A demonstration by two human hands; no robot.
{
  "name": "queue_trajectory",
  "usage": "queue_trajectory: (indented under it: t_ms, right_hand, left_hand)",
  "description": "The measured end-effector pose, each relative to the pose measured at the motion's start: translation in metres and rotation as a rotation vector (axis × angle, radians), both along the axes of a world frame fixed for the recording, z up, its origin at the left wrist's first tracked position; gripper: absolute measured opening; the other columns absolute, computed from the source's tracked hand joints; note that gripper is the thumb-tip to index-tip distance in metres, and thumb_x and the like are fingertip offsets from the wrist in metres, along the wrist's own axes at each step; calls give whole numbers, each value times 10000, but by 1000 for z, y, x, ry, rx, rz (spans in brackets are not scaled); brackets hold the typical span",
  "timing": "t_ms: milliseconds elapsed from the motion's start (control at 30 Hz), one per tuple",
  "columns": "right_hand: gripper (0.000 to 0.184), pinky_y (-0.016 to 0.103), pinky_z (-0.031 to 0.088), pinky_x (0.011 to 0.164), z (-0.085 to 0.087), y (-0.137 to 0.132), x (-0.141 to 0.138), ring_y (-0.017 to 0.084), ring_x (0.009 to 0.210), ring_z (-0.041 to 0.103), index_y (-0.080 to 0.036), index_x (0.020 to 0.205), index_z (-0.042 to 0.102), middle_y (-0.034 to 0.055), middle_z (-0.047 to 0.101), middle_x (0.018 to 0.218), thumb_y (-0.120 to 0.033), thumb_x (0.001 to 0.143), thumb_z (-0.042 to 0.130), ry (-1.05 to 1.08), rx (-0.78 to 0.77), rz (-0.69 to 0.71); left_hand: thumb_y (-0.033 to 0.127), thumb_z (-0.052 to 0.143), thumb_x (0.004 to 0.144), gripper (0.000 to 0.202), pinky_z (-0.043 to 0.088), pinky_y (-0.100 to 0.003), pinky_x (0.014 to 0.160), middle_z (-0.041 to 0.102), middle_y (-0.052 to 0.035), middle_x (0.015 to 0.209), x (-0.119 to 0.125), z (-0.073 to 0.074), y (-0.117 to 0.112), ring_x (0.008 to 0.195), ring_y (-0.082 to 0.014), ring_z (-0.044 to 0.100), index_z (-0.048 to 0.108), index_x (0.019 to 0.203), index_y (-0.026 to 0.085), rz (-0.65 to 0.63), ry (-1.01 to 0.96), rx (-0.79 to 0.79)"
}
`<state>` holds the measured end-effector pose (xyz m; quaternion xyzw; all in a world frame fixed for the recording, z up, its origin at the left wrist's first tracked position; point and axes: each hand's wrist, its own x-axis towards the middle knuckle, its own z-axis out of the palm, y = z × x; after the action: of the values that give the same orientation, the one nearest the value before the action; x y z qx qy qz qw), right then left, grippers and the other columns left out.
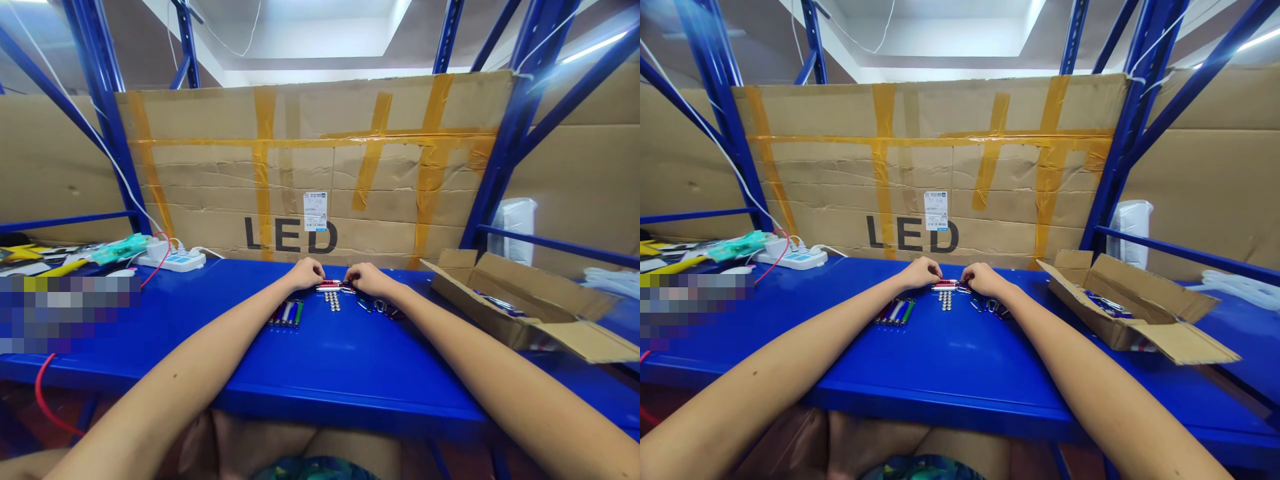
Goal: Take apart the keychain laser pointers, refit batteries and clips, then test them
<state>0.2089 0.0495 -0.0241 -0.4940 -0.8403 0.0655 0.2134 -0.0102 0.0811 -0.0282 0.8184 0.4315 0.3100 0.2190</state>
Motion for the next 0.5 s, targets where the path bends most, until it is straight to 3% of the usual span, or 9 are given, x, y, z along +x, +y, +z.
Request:
queue_trajectory:
  t_ms: [133, 300, 500]
  right_hand:
    - [344, 223, 443, 713, 1, -2, -1, 164, 807, 640, -190, 822, 753, 43, 745, 891, -55, 713, 456, -31, 23, 6]
    - [279, 238, 423, 690, 2, -5, -3, 171, 764, 613, -185, 714, 722, 49, 724, 815, -155, 774, 451, -63, 57, 51]
    - [247, 237, 416, 683, 2, -4, -1, 167, 766, 615, -185, 810, 732, 48, 730, 860, -212, 802, 487, -46, 23, 45]
  left_hand:
    - [98, 594, 611, 194, 479, -284, 699, 728, -60, 767, 0, 2, -1, 720, -181, 636, 734, 731, 158, -5, 35, -48]
    - [95, 582, 620, 214, 482, -288, 723, 733, -56, 783, 1, 2, -2, 744, -189, 642, 742, 743, 167, -4, 43, -61]
    - [215, 639, 667, 273, 476, -300, 799, 743, -61, 922, -3, 10, -10, 861, -212, 646, 764, 905, 170, -90, 49, -129]
